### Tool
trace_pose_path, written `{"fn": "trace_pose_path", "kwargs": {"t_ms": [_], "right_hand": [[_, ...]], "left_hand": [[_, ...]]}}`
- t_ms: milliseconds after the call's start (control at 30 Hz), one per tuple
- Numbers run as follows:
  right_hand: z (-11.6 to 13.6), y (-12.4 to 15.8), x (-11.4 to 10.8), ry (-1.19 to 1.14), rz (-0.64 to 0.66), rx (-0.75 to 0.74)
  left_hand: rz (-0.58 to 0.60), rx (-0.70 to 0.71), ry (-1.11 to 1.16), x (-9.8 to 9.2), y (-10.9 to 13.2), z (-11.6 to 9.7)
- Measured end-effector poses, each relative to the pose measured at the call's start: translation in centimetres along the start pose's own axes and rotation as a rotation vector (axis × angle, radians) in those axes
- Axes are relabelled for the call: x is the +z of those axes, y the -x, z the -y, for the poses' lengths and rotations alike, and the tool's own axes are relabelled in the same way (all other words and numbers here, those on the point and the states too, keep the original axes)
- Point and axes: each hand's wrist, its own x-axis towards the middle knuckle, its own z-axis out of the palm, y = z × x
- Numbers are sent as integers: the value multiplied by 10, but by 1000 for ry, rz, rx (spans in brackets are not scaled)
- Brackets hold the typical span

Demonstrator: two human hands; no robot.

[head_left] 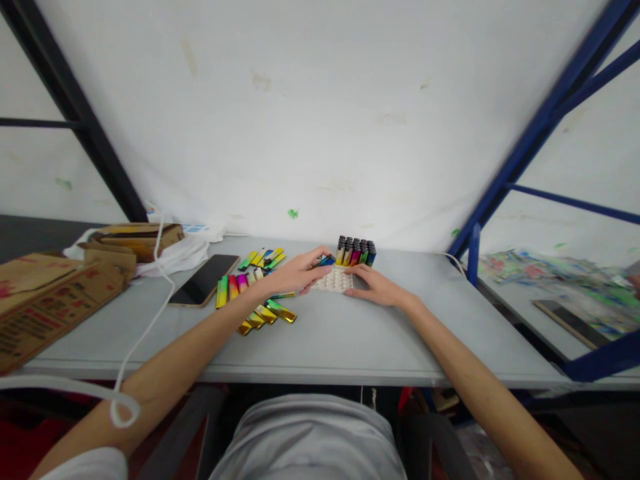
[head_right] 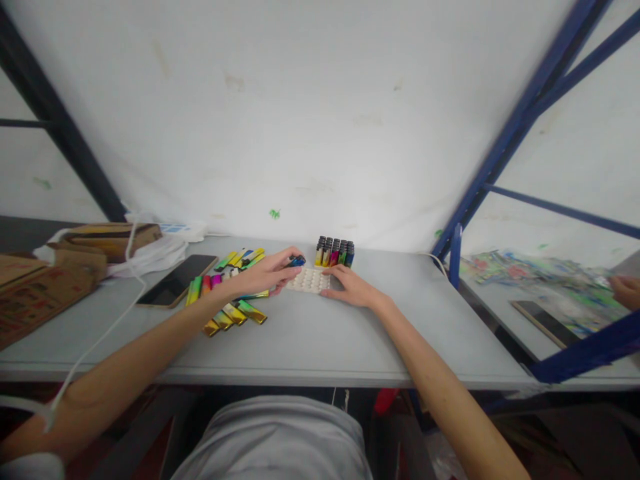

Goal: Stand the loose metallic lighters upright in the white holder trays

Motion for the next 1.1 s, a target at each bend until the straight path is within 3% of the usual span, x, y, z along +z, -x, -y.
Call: {"fn": "trace_pose_path", "kwargs": {"t_ms": [133, 200, 300, 700, 1100], "right_hand": [[0, -1, 0, 11, 6, -5], [0, -1, 0, 16, 4, -10], [-1, -1, 0, 18, 9, -12], [-1, -1, 1, 3, -5, -13], [-1, -1, 0, 2, -3, -6]], "left_hand": [[-29, -160, 389, 6, -10, 9], [-74, -184, 475, 6, -15, 13], [-112, -179, 484, 5, -19, 15], [-40, -208, 522, -1, -18, 17], [-104, -247, 474, 2, -19, 13]]}}
